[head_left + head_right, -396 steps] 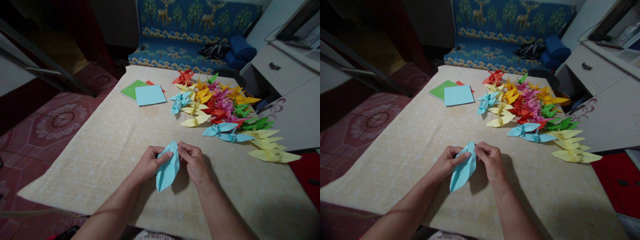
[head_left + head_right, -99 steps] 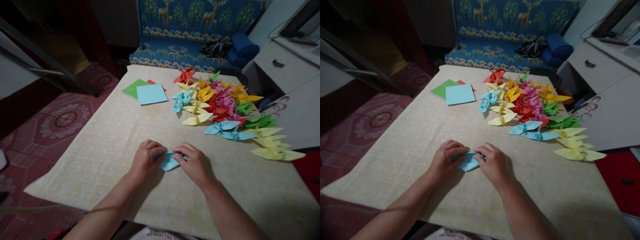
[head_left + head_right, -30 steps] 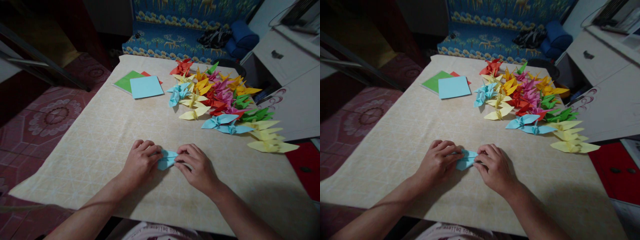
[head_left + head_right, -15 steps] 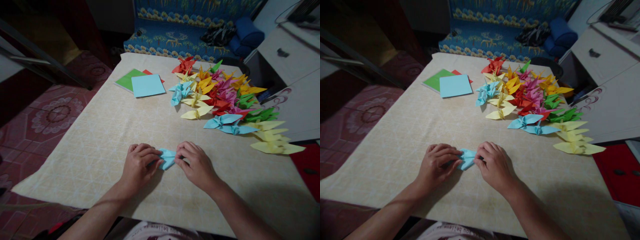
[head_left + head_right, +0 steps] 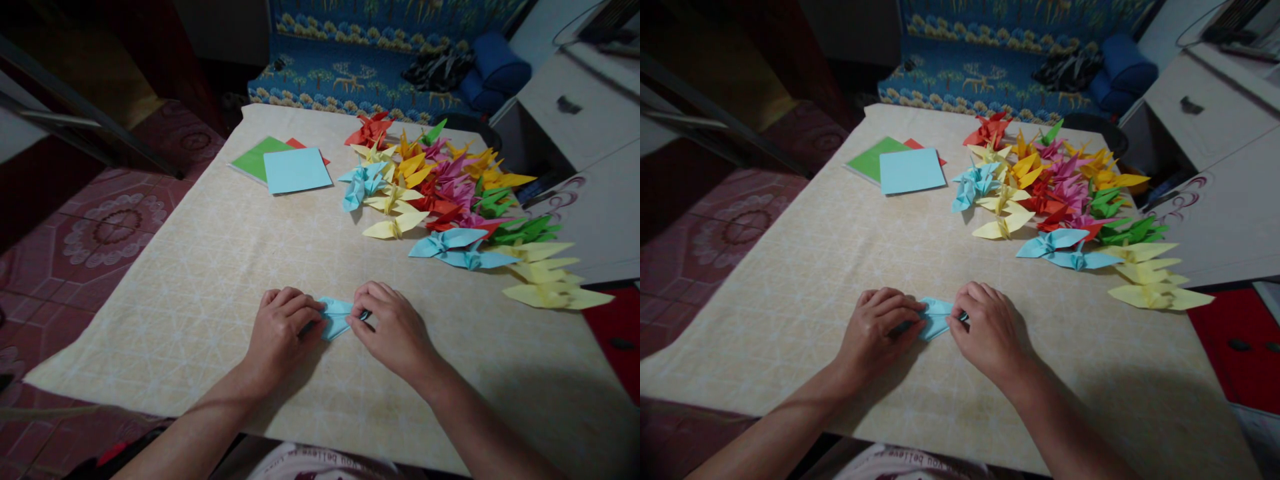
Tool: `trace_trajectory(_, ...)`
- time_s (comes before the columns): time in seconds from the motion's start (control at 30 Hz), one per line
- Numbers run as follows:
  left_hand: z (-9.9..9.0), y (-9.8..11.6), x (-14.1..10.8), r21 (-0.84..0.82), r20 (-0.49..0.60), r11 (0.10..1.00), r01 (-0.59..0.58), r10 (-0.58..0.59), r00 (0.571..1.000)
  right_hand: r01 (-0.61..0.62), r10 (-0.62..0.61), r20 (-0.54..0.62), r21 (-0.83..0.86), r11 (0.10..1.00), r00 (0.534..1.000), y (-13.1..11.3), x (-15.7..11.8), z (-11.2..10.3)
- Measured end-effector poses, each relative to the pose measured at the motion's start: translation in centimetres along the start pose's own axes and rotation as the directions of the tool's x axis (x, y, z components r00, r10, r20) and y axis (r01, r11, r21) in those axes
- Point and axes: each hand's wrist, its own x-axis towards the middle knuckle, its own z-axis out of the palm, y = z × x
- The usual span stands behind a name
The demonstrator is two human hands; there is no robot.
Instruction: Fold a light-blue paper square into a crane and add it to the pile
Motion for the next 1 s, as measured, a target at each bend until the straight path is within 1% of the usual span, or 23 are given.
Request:
trace_trajectory(0.2, 0.25, -0.14, -0.05, 0.041, -0.013, 0.999, -0.031, 0.032, 0.999, -0.046, 0.047, -0.024, 0.032, 0.998, 0.999, 0.25, -0.18, -0.03)
trace_trajectory(0.63, 0.16, -0.12, -0.05, 0.063, 0.007, 0.997, -0.05, 0.05, 0.999, -0.049, 0.05, -0.045, 0.022, 0.999, 0.998, 0.43, -0.89, -0.19)
trace_trajectory(0.83, 0.11, -0.09, 0.0, 0.069, 0.008, 0.996, -0.051, 0.05, 0.999, -0.095, 0.096, -0.078, 0.013, 0.995, 0.992, 0.08, -0.67, -0.09)
trace_trajectory(1.0, 0.12, -0.18, -0.05, 0.07, 0.033, 0.997, -0.046, 0.043, 0.998, -0.152, 0.157, -0.106, 0.058, 0.987, 0.982, 0.33, -0.89, 0.02)
